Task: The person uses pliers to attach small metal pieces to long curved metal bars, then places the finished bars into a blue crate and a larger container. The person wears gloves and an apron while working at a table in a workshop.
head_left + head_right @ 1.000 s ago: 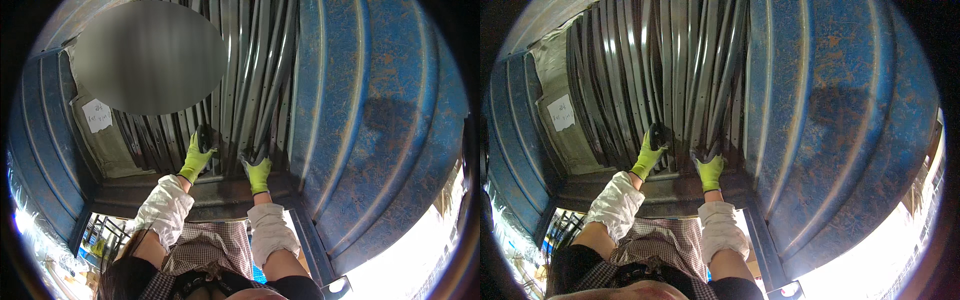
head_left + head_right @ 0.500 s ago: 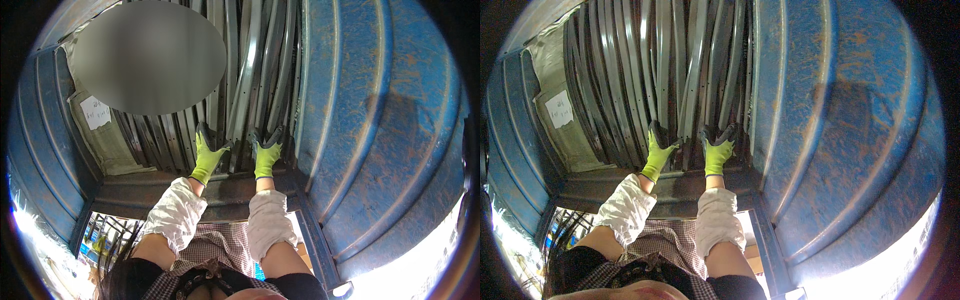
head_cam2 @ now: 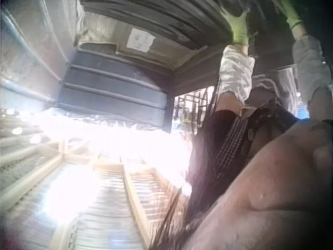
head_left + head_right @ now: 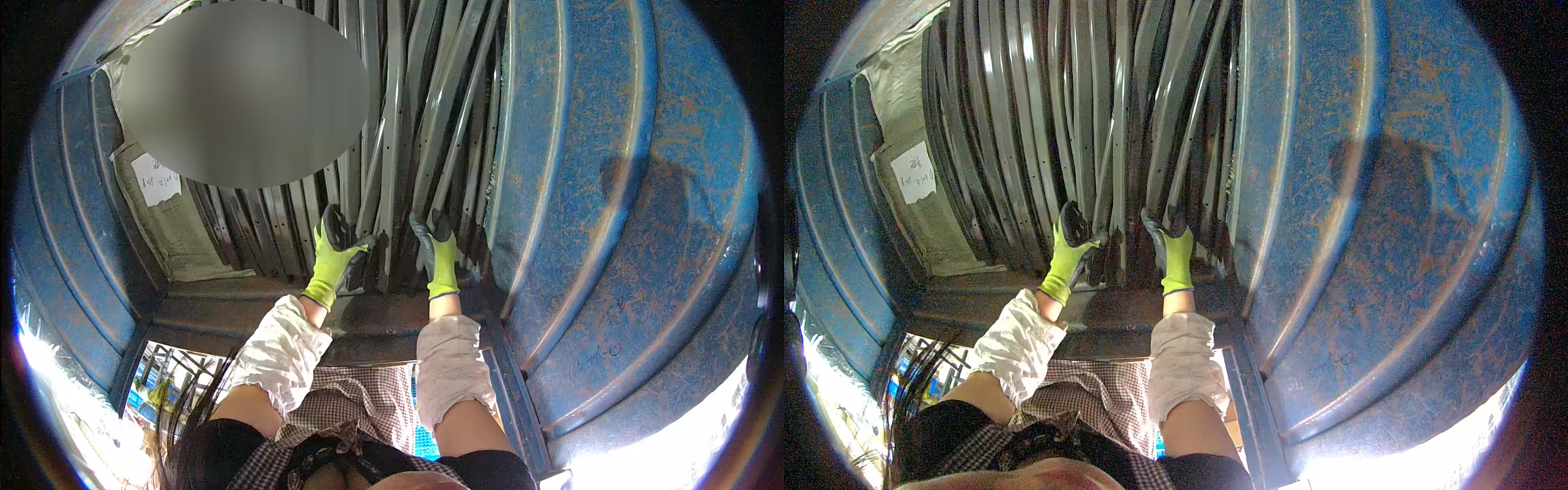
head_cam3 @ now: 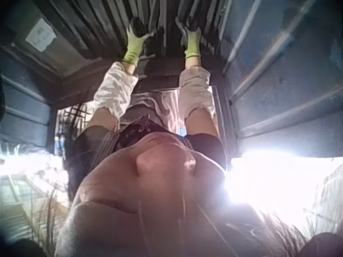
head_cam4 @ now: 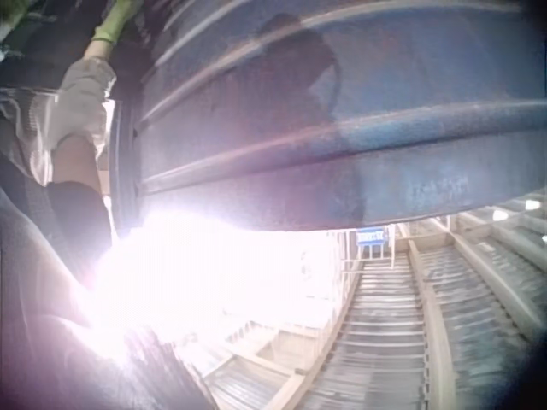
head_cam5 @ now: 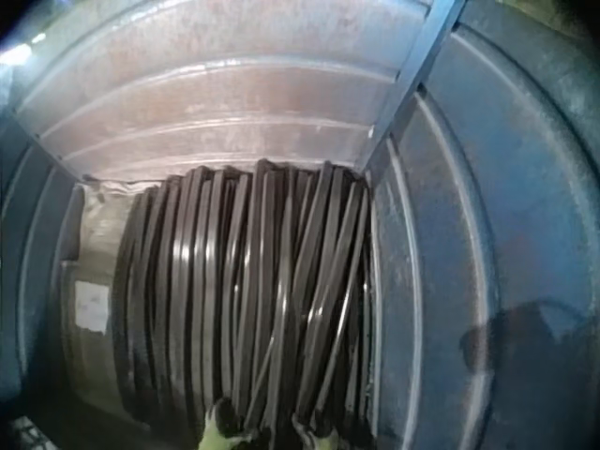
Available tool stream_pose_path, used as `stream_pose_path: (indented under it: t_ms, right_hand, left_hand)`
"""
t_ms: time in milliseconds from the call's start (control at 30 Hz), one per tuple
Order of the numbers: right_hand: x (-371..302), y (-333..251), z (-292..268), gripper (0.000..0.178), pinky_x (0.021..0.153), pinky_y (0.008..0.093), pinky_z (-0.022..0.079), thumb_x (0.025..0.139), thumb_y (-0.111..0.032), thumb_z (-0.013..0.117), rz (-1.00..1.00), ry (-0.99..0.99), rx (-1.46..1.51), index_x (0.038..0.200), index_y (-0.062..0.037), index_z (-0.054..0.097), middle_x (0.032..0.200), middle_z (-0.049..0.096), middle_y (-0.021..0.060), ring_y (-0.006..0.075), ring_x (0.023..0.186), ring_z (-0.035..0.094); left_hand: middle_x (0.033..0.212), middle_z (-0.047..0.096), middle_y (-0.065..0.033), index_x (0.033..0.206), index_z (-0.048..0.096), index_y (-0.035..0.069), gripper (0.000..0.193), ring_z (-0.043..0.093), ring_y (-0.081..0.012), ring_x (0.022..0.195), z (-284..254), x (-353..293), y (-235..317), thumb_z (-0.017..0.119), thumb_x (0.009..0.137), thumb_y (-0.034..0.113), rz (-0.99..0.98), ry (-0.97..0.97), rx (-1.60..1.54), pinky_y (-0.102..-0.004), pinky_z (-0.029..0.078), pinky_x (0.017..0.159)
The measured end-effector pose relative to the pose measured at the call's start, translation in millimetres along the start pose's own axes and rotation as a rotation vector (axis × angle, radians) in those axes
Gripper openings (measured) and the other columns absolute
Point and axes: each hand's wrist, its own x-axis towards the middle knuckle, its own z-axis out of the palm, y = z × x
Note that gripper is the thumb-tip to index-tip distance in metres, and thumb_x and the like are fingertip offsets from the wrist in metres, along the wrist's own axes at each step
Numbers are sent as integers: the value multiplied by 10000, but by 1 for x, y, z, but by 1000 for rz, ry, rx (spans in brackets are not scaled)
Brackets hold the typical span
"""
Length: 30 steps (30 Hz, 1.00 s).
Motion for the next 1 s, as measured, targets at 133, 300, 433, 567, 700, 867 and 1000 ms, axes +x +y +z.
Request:
stream_pose_path:
  t_ms: [133,300,433,567,700,867,1000]
  right_hand:
    - [-12,-9,21,305,780,296,564,840,59,654,-50,-93,-327,1131,93,568,1085,677,163,239,861,694]
    - [-27,-13,48,358,869,311,540,806,42,706,-109,-92,-454,1143,53,586,1040,676,99,186,920,665]
    - [-28,-9,34,274,871,291,514,855,-52,689,-107,-132,-426,1120,-9,632,1042,665,61,149,916,634]
    - [-40,20,61,256,837,287,493,874,-133,691,-42,-217,-303,1104,-30,651,1031,649,16,120,920,605]
    - [-37,12,67,294,897,291,478,900,-183,668,-20,-231,-396,1142,-18,648,1058,655,21,131,969,605]
    - [-3,17,26,524,1091,294,319,950,-369,602,55,-129,-412,1322,-2,558,1266,602,54,157,1197,518]
    - [7,9,10,585,1088,258,285,961,-438,567,148,-221,-386,1380,-36,498,1380,497,46,123,1252,443]
  left_hand:
    - [1343,444,-198,1443,365,82,1114,485,-337,1237,-1,-3,-11,945,506,243,96,-76,151,-411,423,1052]
    - [1380,428,-204,1427,344,-8,1107,473,-351,1261,1,-5,24,934,530,263,-60,-138,105,-390,387,1086]
    - [1299,523,-127,1391,399,3,973,543,-263,1184,-2,5,3,908,596,240,-63,-244,-177,-355,433,1029]
    - [1123,626,-29,1330,476,37,616,621,-125,1008,-27,11,-7,751,780,33,-274,-561,-718,-282,530,880]
    - [1108,642,-29,1331,485,50,600,637,-132,990,-40,11,12,750,793,60,-357,-635,-854,-282,535,872]
    - [1158,633,-68,1346,476,21,673,625,-166,1022,-33,14,32,797,762,111,-351,-622,-679,-277,508,894]
    - [1235,595,-87,1391,416,-1,834,593,-197,1087,-18,23,-18,837,676,89,-128,-552,-351,-293,470,964]
